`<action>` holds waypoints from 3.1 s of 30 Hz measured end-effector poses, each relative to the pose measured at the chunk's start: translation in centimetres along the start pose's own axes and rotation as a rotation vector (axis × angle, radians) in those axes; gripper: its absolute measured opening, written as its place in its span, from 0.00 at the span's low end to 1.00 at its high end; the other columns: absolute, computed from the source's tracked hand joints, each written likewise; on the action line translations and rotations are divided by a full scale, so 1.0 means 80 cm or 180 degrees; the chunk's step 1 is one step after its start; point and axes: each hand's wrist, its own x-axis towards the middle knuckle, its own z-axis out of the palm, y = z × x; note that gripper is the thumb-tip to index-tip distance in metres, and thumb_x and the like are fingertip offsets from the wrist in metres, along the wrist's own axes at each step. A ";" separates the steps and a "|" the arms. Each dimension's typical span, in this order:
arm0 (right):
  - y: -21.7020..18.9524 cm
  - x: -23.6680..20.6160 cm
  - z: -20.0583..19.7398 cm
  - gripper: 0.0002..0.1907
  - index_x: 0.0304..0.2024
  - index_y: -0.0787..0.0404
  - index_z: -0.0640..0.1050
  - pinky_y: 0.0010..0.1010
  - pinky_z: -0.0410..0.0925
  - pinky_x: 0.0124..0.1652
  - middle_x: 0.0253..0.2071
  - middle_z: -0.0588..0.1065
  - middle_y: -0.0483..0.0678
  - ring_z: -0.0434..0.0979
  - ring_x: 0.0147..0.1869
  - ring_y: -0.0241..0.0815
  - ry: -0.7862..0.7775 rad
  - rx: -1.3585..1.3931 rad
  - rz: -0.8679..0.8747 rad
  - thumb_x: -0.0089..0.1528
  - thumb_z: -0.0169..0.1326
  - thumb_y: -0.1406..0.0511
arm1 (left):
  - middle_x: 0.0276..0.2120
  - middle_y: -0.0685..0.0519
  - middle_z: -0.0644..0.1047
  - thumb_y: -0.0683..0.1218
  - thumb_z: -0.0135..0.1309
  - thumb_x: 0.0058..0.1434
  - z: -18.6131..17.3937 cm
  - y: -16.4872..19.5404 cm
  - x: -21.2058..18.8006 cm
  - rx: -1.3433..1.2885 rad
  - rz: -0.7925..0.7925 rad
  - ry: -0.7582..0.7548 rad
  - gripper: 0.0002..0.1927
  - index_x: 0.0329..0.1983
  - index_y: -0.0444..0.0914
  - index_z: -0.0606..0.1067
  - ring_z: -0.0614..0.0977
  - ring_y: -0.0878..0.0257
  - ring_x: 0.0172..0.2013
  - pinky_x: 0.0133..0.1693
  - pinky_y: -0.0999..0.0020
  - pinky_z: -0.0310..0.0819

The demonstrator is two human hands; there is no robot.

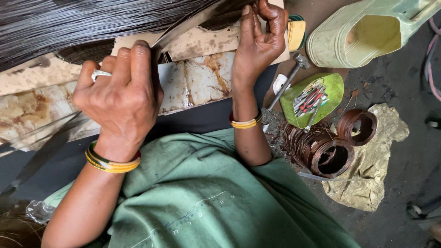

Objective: The person weaves dark palm fibers into a metal jig using a small metal tool. They repeatedly insert the tool to lift and separate fibers, then press and align the woven section with their hands.

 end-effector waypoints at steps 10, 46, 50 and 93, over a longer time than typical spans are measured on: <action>0.012 0.021 -0.023 0.14 0.44 0.64 0.69 0.23 0.66 0.52 0.41 0.67 0.43 0.67 0.46 0.31 -0.0594 0.0234 -0.0072 0.64 0.56 0.82 | 0.31 0.56 0.71 0.36 0.52 0.61 0.010 -0.009 0.018 0.0041 0.0455 0.0251 0.09 0.45 0.36 0.76 0.72 0.64 0.28 0.37 0.68 0.64; -0.065 0.130 -0.096 0.09 0.38 0.65 0.80 0.44 0.65 0.42 0.35 0.70 0.54 0.73 0.43 0.55 -0.1168 -0.3154 -0.2220 0.56 0.64 0.78 | 0.30 0.61 0.71 0.42 0.52 0.60 0.026 -0.056 0.043 0.0039 0.1340 0.0473 0.11 0.46 0.39 0.78 0.73 0.71 0.28 0.37 0.72 0.65; -0.077 0.133 -0.075 0.09 0.35 0.66 0.79 0.43 0.65 0.40 0.34 0.70 0.53 0.71 0.40 0.54 -0.1294 -0.2838 -0.2355 0.54 0.64 0.79 | 0.32 0.62 0.72 0.43 0.53 0.63 0.027 -0.062 0.041 0.0047 0.1347 0.0462 0.10 0.48 0.40 0.77 0.74 0.72 0.30 0.36 0.75 0.68; -0.066 0.127 -0.059 0.12 0.36 0.65 0.84 0.38 0.66 0.58 0.33 0.74 0.49 0.73 0.42 0.46 -0.2114 -0.2792 -0.2525 0.62 0.72 0.83 | 0.47 0.56 0.73 0.39 0.52 0.61 0.007 -0.158 -0.065 0.0150 0.0045 0.0592 0.07 0.42 0.38 0.71 0.74 0.62 0.43 0.43 0.66 0.64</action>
